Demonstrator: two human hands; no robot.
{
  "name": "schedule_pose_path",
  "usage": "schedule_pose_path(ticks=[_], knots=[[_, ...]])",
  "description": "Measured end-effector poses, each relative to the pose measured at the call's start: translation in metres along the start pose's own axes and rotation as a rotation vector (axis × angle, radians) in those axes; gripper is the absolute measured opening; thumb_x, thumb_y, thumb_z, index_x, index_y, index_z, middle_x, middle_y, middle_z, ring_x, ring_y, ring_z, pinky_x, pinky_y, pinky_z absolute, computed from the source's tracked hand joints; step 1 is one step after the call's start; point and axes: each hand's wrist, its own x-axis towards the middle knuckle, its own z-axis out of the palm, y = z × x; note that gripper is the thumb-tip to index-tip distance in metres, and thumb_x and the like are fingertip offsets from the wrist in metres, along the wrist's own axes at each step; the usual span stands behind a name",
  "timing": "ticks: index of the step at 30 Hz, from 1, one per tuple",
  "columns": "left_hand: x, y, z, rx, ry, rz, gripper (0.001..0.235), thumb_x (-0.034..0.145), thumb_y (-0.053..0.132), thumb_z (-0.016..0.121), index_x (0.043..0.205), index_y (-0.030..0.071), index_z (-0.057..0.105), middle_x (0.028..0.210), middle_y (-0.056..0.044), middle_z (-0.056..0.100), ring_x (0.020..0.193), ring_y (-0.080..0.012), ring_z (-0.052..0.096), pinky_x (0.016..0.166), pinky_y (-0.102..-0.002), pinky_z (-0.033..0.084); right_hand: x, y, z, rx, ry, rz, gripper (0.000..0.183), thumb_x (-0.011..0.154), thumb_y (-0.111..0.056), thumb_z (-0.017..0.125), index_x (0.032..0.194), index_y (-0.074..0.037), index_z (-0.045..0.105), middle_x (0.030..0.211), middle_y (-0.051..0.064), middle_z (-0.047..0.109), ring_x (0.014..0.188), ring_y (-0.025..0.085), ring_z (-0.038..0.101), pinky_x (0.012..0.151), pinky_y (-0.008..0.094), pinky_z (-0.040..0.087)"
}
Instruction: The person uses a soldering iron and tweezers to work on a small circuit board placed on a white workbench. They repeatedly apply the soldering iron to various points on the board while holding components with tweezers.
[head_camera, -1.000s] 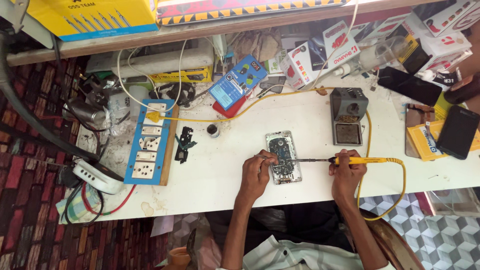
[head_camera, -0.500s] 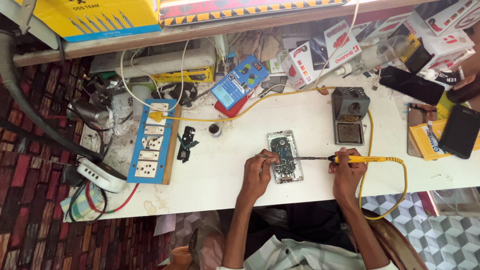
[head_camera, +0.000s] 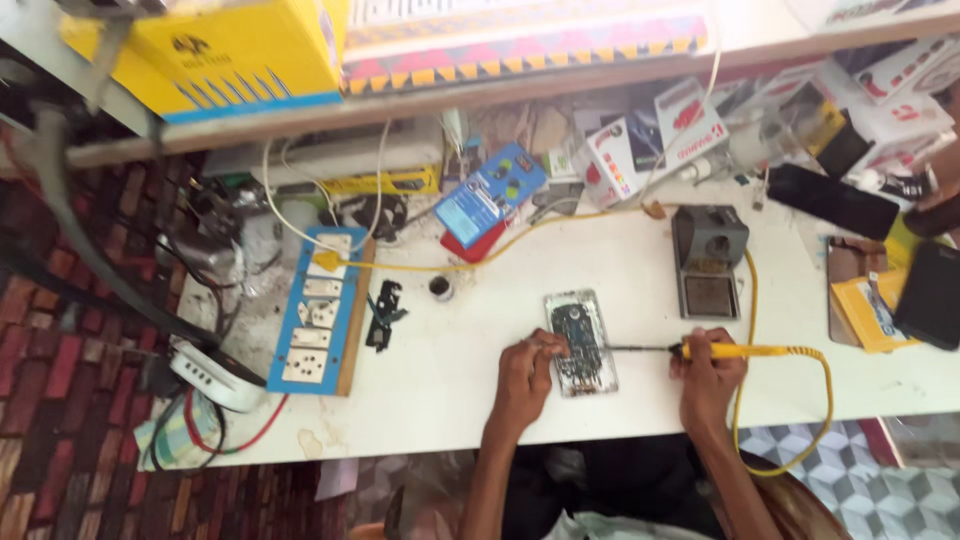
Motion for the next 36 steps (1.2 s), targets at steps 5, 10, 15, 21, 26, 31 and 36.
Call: schedule_pose_path(ticks=[5, 10, 15, 21, 26, 31, 36], knots=[[0.003, 0.008, -0.002, 0.002, -0.035, -0.038, 0.013, 0.099, -0.009, 0.052, 0.088, -0.007, 0.058, 0.087, -0.019, 0.072, 0.08, -0.0295, 0.073, 0.078, -0.038, 0.058, 0.0, -0.002, 0.002, 0.051, 0.05, -0.011, 0.028, 0.106, -0.014, 0.06, 0.082, -0.005, 0.05, 0.069, 0.002, 0.05, 0.051, 0.009, 0.043, 0.048, 0.026, 0.038], [-0.001, 0.001, 0.0, -0.085, 0.001, -0.051, 0.008, 0.097, -0.009, 0.05, 0.09, -0.008, 0.053, 0.087, -0.018, 0.071, 0.08, -0.0275, 0.072, 0.078, -0.036, 0.059, -0.003, -0.004, -0.005, 0.041, 0.007, 0.023, 0.034, 0.108, -0.016, 0.065, 0.081, -0.005, 0.048, 0.066, 0.0, 0.043, 0.054, 0.006, 0.038, 0.049, 0.024, 0.035], [-0.002, -0.001, 0.002, -0.1, -0.011, -0.128, 0.016, 0.099, -0.008, 0.052, 0.083, -0.007, 0.051, 0.088, -0.019, 0.073, 0.08, -0.0261, 0.073, 0.077, -0.036, 0.059, -0.012, -0.008, -0.012, 0.052, 0.051, 0.149, 0.022, 0.102, -0.017, 0.063, 0.088, -0.006, 0.051, 0.063, -0.001, 0.042, 0.049, 0.007, 0.04, 0.044, 0.024, 0.033], [0.005, 0.0, 0.003, -0.077, -0.005, -0.12, 0.015, 0.098, -0.006, 0.053, 0.083, -0.007, 0.053, 0.088, -0.019, 0.073, 0.079, -0.0255, 0.073, 0.076, -0.036, 0.059, -0.006, -0.006, -0.017, 0.079, 0.025, 0.127, 0.023, 0.104, -0.021, 0.059, 0.106, 0.001, 0.06, 0.066, 0.002, 0.046, 0.052, 0.01, 0.047, 0.042, 0.022, 0.032], [-0.003, -0.003, 0.002, -0.046, 0.009, -0.065, 0.014, 0.099, -0.006, 0.052, 0.085, -0.007, 0.053, 0.087, -0.018, 0.074, 0.081, -0.026, 0.073, 0.078, -0.036, 0.058, -0.014, -0.019, -0.024, 0.074, 0.01, 0.157, 0.026, 0.104, -0.024, 0.059, 0.114, 0.0, 0.059, 0.069, 0.005, 0.052, 0.051, 0.01, 0.048, 0.041, 0.021, 0.031], [-0.001, -0.004, 0.003, -0.05, -0.004, -0.146, 0.014, 0.097, -0.007, 0.051, 0.086, -0.007, 0.059, 0.088, -0.017, 0.073, 0.083, -0.0254, 0.074, 0.081, -0.035, 0.059, -0.017, -0.042, -0.016, -0.066, 0.024, 0.139, 0.021, 0.102, -0.022, 0.06, 0.11, -0.003, 0.056, 0.068, 0.008, 0.057, 0.043, 0.01, 0.042, 0.039, 0.023, 0.031], [-0.004, -0.004, 0.002, -0.042, 0.005, -0.103, 0.014, 0.098, -0.009, 0.052, 0.086, -0.008, 0.06, 0.088, -0.017, 0.073, 0.085, -0.0255, 0.073, 0.082, -0.035, 0.058, -0.023, -0.042, -0.014, 0.035, 0.062, 0.136, 0.022, 0.106, -0.024, 0.061, 0.102, -0.003, 0.057, 0.064, 0.004, 0.053, 0.049, 0.008, 0.045, 0.043, 0.022, 0.032]])
